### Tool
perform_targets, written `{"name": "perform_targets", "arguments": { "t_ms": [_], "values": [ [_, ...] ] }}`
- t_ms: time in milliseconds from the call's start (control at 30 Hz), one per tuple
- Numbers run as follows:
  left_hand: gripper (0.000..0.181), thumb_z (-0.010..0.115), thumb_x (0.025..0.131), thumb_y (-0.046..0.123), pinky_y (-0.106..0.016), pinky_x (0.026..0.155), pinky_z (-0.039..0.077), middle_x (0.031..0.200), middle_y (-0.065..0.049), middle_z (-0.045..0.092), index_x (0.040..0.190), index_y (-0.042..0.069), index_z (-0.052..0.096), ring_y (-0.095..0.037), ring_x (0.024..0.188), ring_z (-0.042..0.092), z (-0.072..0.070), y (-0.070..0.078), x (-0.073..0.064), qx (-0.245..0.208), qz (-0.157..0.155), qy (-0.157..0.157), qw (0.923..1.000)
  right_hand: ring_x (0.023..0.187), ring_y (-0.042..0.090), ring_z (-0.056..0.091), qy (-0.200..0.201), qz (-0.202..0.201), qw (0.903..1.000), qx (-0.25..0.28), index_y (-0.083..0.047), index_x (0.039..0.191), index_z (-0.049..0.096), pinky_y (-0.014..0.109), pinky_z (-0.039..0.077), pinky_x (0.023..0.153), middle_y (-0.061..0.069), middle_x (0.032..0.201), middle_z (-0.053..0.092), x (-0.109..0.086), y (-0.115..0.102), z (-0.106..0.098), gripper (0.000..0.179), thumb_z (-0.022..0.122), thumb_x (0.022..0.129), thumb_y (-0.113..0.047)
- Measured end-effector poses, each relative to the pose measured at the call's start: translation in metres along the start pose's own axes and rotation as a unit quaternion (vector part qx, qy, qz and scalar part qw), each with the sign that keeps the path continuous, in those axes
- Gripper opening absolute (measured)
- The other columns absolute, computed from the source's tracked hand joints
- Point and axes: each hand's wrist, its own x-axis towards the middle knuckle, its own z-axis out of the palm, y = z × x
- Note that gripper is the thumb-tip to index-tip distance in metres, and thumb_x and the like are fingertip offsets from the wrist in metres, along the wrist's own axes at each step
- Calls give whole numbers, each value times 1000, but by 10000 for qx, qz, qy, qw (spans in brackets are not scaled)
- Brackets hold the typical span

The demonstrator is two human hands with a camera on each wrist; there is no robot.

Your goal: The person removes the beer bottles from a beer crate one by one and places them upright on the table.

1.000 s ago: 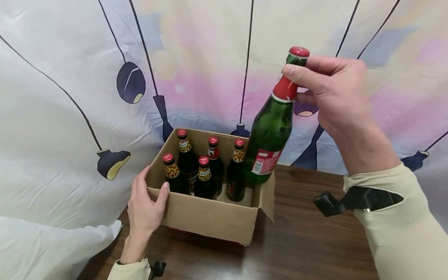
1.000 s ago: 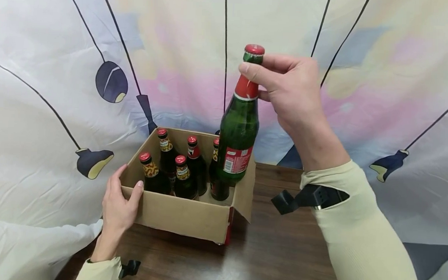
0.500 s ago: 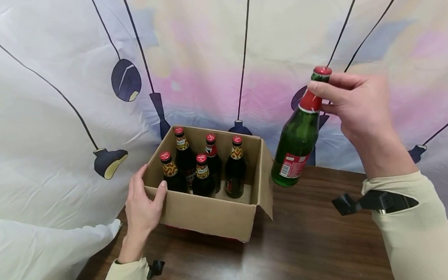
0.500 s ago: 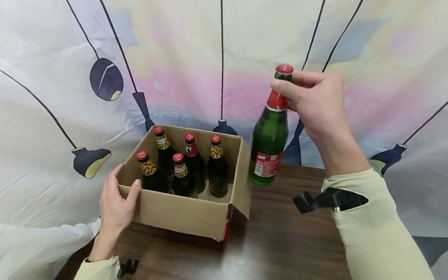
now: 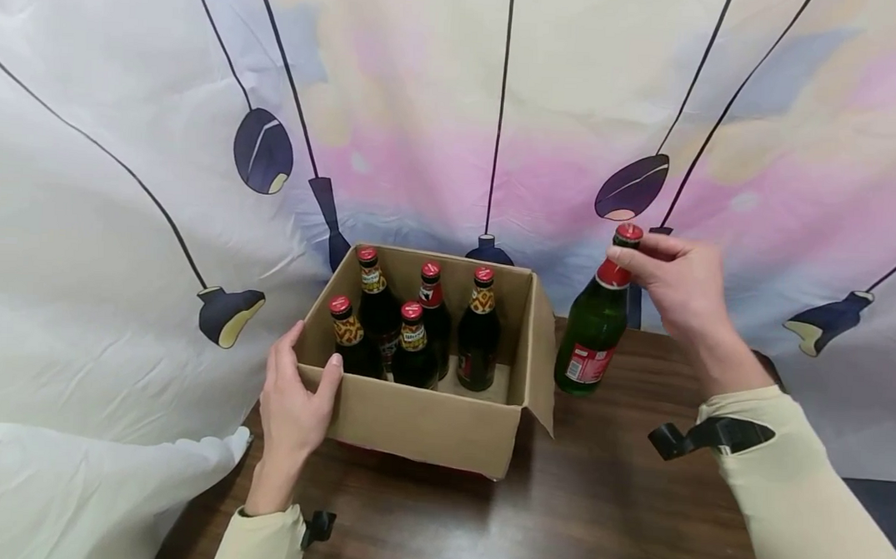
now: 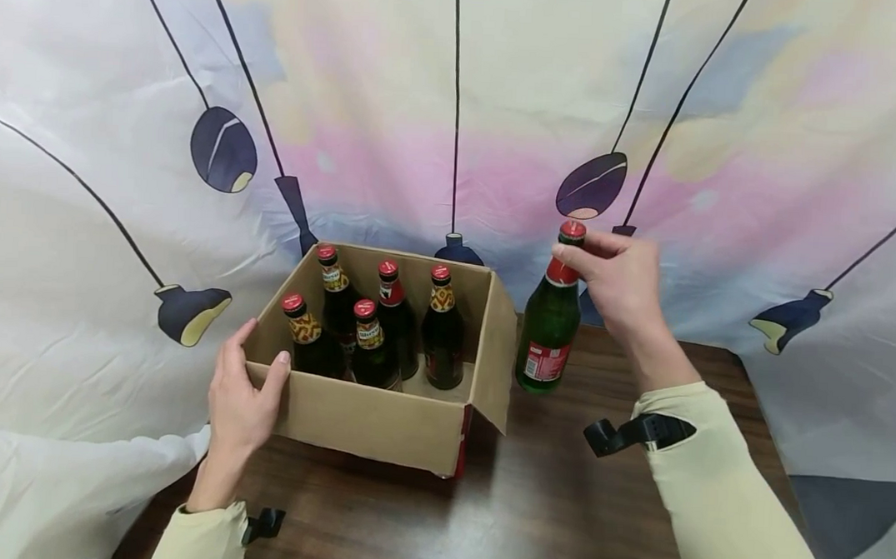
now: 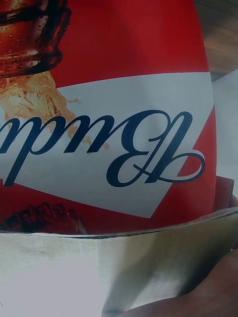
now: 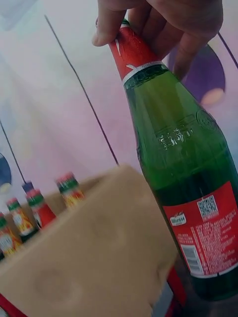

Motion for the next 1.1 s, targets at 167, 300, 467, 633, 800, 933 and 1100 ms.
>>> {"name": "perform_targets", "arguments": {
  "t_ms": [167, 300, 467, 633, 800, 933, 1100],
  "values": [
    [67, 67, 96, 30, -67, 103, 45, 152, -23, 54, 155, 5, 48, -45, 134, 57, 1, 0, 0, -3, 33, 2, 10000, 100, 0, 66, -60, 81, 9998, -199, -4, 139, 69, 13, 56, 82, -24, 97, 70, 1, 30, 12, 56, 80, 93, -35],
    [67, 67, 96, 30, -67, 103, 45, 152, -23, 54, 155, 5, 48, -45, 133, 57, 1, 0, 0, 6, 32, 14, 10000, 97, -1, 65, -30, 172, 9986, -507, -8, 136, 73, 14, 55, 79, -14, 106, 74, 1, 46, 23, 57, 81, 92, -43],
    [67, 67, 96, 30, -67, 103, 46, 151, -23, 54, 155, 4, 48, -46, 133, 57, 2, 0, 0, 28, 56, 2, 10000, 91, -5, 64, -16, 265, 9975, -650, -8, 135, 73, 14, 54, 76, 17, 131, 73, 0, 61, 36, 54, 80, 93, -41],
    [67, 67, 96, 30, -68, 102, 46, 151, -23, 54, 155, 5, 48, -46, 132, 57, 1, 0, -1, 50, 40, 13, 10000, 88, -2, 62, -52, 310, 9978, -577, -8, 134, 73, 17, 54, 73, 22, 131, 72, 0, 72, 48, 52, 81, 93, -38],
    [66, 67, 97, 30, -68, 102, 46, 150, -23, 54, 155, 5, 48, -45, 132, 58, 1, -1, -3, 59, 19, 18, 10000, 91, 1, 62, -73, 405, 9985, -358, -7, 136, 72, 16, 54, 74, 20, 133, 71, -1, 83, 57, 51, 81, 93, -34],
    [66, 67, 97, 30, -68, 102, 46, 150, -23, 55, 155, 5, 48, -45, 132, 57, 0, -2, -4, 50, 11, 49, 10000, 95, 3, 61, -53, 406, 9989, -229, -7, 137, 71, 15, 52, 76, 19, 133, 70, -1, 90, 63, 51, 81, 94, -32],
    [66, 67, 96, 29, -68, 103, 45, 151, -23, 54, 155, 4, 47, -45, 133, 57, 0, 0, -3, 11, 50, 56, 10000, 104, 5, 63, 12, 424, 9989, -191, -7, 138, 71, 11, 51, 78, 18, 136, 71, 2, 92, 70, 51, 81, 93, -30]
  ]
}}
